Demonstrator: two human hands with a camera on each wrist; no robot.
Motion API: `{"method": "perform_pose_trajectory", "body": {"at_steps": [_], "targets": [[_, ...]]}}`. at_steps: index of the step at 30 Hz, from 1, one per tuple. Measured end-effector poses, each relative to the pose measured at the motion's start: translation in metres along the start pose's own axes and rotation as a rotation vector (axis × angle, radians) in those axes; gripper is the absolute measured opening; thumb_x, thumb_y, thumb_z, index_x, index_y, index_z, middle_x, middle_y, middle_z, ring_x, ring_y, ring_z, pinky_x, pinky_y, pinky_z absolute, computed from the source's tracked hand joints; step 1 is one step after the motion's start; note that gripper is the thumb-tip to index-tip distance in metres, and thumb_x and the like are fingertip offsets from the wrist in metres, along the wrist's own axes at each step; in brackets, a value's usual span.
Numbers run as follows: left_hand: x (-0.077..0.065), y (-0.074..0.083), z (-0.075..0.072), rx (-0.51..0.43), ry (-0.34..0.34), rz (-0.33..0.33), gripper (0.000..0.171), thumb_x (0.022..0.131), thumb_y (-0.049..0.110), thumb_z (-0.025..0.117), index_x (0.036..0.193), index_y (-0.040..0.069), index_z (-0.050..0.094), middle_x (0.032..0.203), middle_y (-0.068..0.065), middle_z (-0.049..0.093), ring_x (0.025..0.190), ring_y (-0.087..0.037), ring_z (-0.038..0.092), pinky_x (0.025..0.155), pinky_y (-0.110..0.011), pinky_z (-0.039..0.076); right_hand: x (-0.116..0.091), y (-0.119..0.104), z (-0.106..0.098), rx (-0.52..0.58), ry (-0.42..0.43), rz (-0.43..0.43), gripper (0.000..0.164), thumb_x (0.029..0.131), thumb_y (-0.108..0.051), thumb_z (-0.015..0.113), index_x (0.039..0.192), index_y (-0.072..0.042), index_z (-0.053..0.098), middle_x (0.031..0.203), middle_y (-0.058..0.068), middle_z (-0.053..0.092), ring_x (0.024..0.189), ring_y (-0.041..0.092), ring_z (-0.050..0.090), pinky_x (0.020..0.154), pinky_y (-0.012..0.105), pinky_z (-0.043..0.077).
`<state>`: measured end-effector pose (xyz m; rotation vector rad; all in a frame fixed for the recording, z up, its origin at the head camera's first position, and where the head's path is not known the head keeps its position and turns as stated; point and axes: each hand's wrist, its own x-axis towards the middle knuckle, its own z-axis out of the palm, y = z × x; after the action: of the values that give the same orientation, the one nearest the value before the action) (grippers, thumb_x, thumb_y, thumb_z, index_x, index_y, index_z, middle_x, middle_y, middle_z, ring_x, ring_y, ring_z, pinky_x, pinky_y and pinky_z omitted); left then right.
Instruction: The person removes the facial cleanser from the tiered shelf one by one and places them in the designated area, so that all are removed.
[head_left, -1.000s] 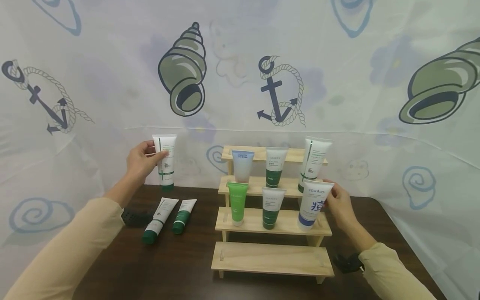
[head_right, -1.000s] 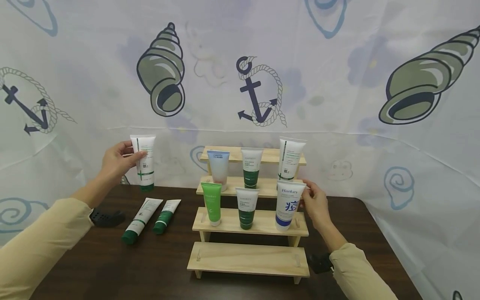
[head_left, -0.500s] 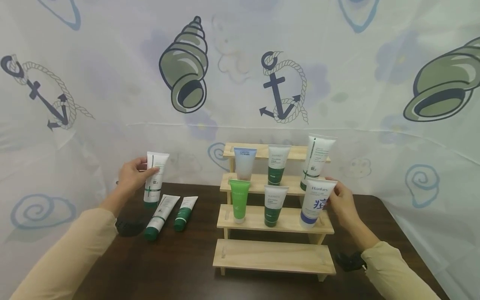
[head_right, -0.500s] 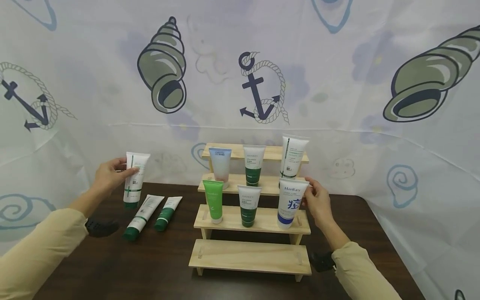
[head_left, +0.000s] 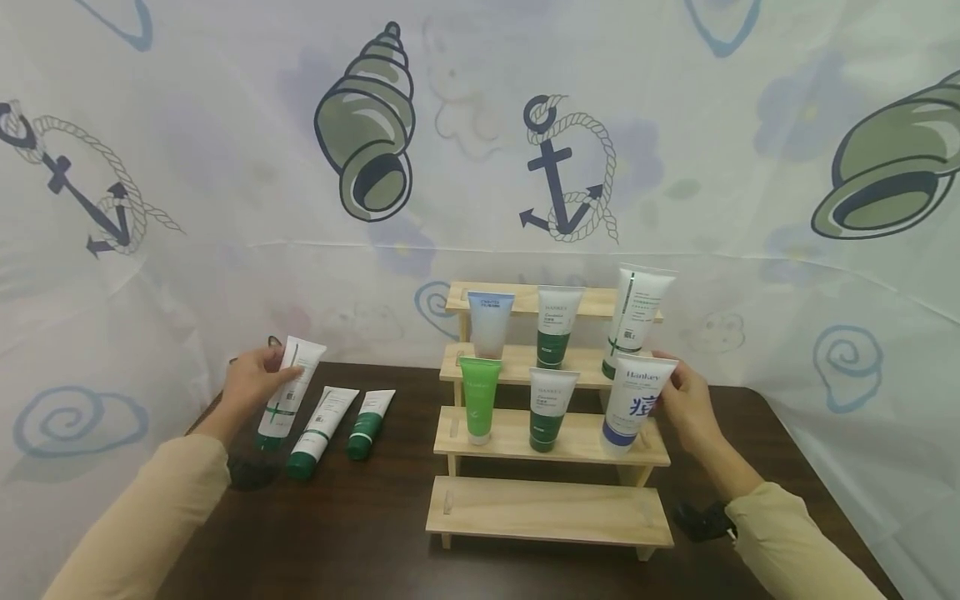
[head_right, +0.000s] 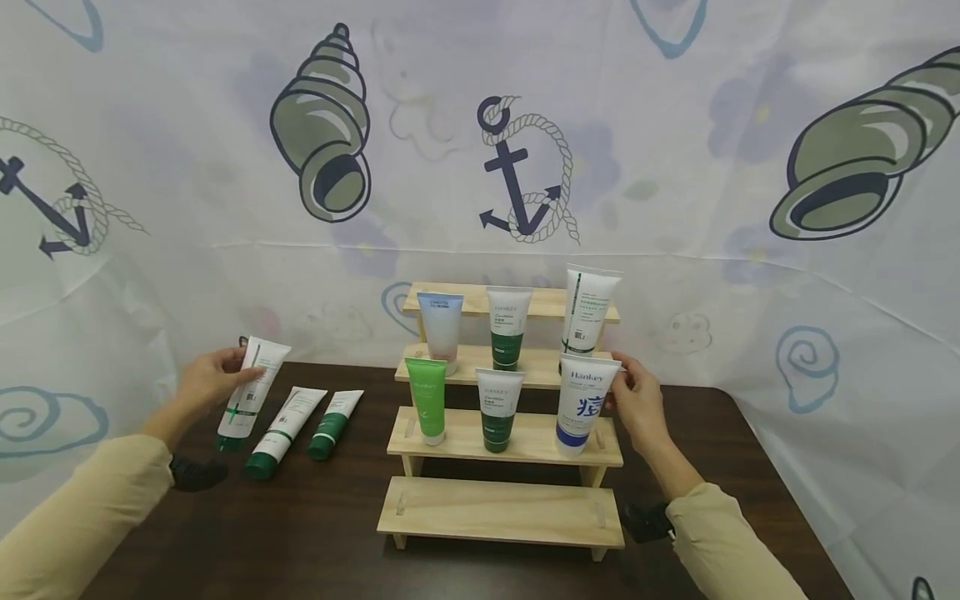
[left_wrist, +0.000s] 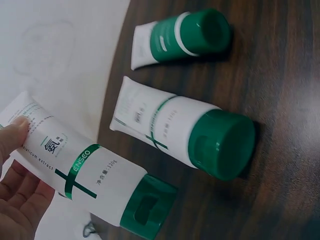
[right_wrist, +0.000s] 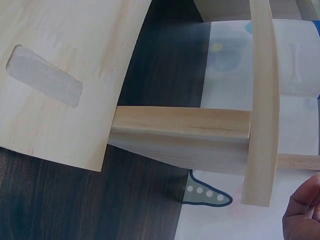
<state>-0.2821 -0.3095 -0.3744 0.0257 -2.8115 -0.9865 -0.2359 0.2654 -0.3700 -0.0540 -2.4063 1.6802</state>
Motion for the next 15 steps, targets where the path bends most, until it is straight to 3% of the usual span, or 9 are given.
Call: {"method": "perform_pose_trajectory", "body": {"at_steps": [6, 11, 15], "targets": [[-0.002, -0.016, 0.008, 0.084, -0.001, -0.043, 0.056, 0.090, 0.023, 0.062, 0.125, -0.017, 0.046, 0.117, -0.038, 0.053, 0.101, -0.048, 0.056, 0.081, -0.052, 0.048, -0.001, 0.001, 0.001, -0.025, 0.004, 0.009, 0.050, 0.101, -0.023, 0.041, 0.141, 0.004, 0.033, 0.104, 0.005, 0.054, 0.077, 0.003, 0.051, 0.066, 0.019, 0.048], [0.000, -0.027, 0.013, 0.111, -0.046, -0.150, 0.060, 0.090, 0.027, 0.062, 0.128, -0.015, 0.044, 0.122, -0.037, 0.050, 0.103, -0.047, 0.055, 0.081, -0.052, 0.048, -0.002, 0.000, 0.001, -0.052, 0.007, 0.028, 0.051, 0.101, -0.025, 0.041, 0.143, 0.002, 0.031, 0.116, 0.016, 0.052, 0.079, 0.003, 0.051, 0.067, 0.019, 0.048], [0.005, -0.032, 0.016, 0.124, -0.076, -0.229, 0.063, 0.090, 0.031, 0.061, 0.132, -0.012, 0.041, 0.127, -0.036, 0.047, 0.105, -0.046, 0.053, 0.081, -0.051, 0.047, -0.001, -0.001, 0.001, -0.052, 0.011, 0.025, 0.050, 0.101, -0.024, 0.041, 0.143, 0.002, 0.032, 0.116, 0.016, 0.052, 0.080, 0.002, 0.051, 0.067, 0.019, 0.048]]}}
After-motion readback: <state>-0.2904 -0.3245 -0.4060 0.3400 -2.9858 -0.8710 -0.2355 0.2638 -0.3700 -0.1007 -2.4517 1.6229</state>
